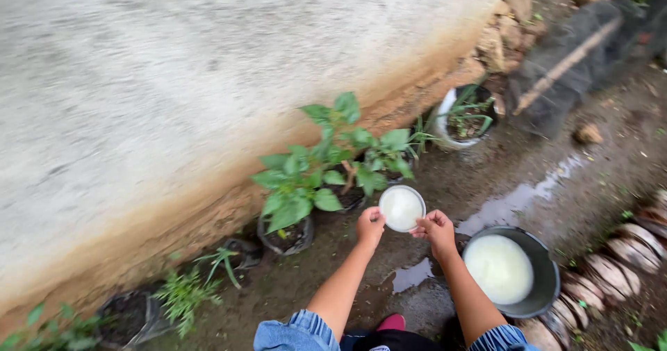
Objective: Watering several potted plants using a cup filled from a bucket of liquid.
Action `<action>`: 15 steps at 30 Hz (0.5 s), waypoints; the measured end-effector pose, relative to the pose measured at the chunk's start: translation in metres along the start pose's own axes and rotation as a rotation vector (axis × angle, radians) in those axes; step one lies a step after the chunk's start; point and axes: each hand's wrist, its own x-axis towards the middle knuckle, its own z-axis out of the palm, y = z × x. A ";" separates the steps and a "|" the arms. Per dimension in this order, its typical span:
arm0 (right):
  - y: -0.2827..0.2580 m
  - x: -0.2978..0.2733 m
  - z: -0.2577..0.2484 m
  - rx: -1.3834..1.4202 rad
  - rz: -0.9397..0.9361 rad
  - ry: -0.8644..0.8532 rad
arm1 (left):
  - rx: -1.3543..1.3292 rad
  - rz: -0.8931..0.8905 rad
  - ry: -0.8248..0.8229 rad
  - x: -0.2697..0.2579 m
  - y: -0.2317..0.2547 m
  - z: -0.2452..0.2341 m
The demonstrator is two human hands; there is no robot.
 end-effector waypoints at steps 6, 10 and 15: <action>0.037 -0.044 0.095 -0.075 0.070 -0.118 | -0.080 -0.030 0.196 -0.048 0.014 -0.116; 0.057 -0.076 0.158 -0.157 0.132 -0.171 | -0.060 -0.014 0.362 -0.067 0.011 -0.184; 0.079 -0.105 0.236 -0.238 0.210 -0.292 | -0.076 -0.110 0.543 -0.102 0.021 -0.265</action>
